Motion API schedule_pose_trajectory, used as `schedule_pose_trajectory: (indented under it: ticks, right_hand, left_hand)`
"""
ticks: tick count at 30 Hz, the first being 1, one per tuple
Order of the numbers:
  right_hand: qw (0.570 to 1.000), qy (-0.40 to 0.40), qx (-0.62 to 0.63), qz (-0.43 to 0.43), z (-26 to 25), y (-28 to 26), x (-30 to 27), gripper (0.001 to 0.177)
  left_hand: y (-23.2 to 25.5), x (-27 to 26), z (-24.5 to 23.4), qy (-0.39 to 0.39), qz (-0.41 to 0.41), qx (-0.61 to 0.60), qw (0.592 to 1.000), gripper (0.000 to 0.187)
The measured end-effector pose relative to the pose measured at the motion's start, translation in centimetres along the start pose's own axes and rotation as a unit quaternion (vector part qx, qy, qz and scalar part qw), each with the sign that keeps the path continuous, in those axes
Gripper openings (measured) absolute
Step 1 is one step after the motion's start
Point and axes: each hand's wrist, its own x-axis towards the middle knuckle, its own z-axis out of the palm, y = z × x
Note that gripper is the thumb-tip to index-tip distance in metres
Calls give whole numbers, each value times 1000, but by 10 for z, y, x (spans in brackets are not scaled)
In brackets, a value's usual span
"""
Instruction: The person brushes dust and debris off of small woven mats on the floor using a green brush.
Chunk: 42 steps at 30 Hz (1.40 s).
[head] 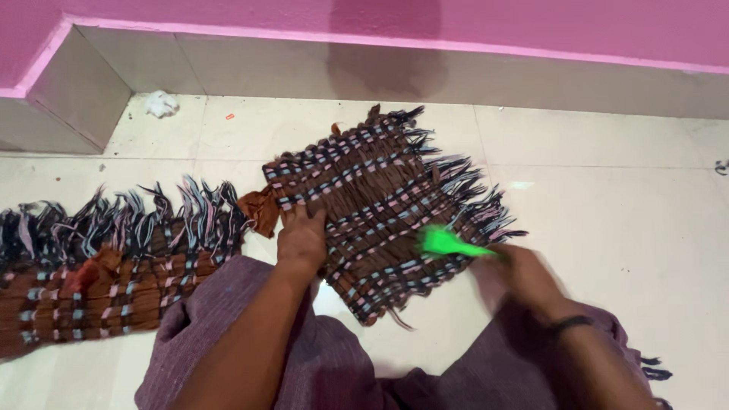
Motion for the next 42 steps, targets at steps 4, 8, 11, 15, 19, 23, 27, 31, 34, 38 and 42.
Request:
schedule_pose_trajectory:
  ticks: [4, 8, 11, 15, 19, 23, 27, 31, 34, 38, 42]
  right_hand:
    - [956, 132, -196, 175, -52, 6, -28, 34]
    - [985, 164, -14, -50, 24, -41, -8, 31]
    - [997, -6, -57, -49, 107, -111, 13, 36]
    - [963, -94, -141, -210, 117, -126, 46, 34]
    - [991, -22, -131, -10, 19, -48, 76, 34]
    - [972, 161, -170, 18, -19, -18, 46, 34]
    - [990, 85, -117, -8, 69, -76, 36, 34]
    - [957, -122, -195, -179, 118, -123, 61, 32]
    - [964, -139, -183, -131, 68, -106, 119, 33]
    - [966, 29, -256, 1, -9, -79, 138, 41]
    - [985, 113, -132, -2, 25, -112, 110, 43]
  left_hand:
    - [15, 3, 3, -67, 20, 119, 990, 43]
    - [76, -40, 4, -243, 143, 114, 952, 64]
    - [98, -72, -10, -414, 169, 187, 875, 108]
    - [93, -62, -17, -443, 182, 146, 865, 103]
    - [83, -64, -13, -455, 201, 113, 860, 97]
    - [103, -73, 3, -459, 211, 126, 854, 90]
    - [111, -71, 26, -334, 181, 178, 908, 84]
    - [98, -61, 21, -388, 93, 192, 896, 113]
    - [95, -50, 8, -495, 52, 161, 852, 134]
    - [111, -39, 5, -524, 35, 190, 829, 134]
    - [108, -30, 12, -375, 130, 197, 896, 104]
